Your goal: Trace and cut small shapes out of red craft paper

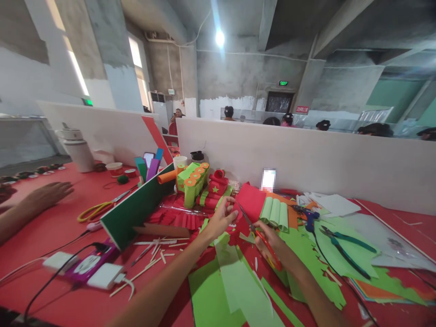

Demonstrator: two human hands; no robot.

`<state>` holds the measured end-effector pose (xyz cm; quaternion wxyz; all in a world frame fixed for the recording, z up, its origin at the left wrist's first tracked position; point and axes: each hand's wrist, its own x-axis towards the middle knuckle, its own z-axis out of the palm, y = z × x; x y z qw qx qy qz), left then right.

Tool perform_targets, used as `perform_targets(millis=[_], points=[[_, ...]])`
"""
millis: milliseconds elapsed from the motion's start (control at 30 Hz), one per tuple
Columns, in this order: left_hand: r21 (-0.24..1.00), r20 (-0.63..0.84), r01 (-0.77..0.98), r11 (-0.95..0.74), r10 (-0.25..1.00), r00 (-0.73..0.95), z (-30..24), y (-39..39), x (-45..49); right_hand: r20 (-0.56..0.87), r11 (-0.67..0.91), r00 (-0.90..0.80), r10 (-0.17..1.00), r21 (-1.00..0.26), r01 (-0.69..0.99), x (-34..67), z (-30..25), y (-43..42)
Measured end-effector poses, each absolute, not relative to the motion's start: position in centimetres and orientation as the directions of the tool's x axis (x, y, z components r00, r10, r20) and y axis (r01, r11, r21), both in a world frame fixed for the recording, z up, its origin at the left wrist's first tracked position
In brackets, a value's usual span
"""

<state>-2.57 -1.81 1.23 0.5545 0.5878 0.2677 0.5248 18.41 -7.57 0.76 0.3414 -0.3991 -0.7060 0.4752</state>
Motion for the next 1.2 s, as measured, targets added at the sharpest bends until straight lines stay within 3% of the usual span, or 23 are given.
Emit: perform_targets(millis=[333,833,1200], points=[[0.944,0.284,-0.257,-0.207,0.906,0.313,1.0,-1.7,-2.6,0.012,0.137,-0.436,0.9,-0.956,0.258,18.8,-0.4,-6.4],[0.926,0.331,-0.263,-0.271,0.917,0.224,1.2,-1.4,-2.8,0.021,0.121,-0.425,0.905,-0.971,0.207,19.0,-2.1,-5.5],[0.937,0.317,-0.233,-0.26,0.915,0.252,1.8,-2.0,-2.6,0.016,0.119,-0.419,0.908,-0.968,0.222,18.5,2.4,-8.4]])
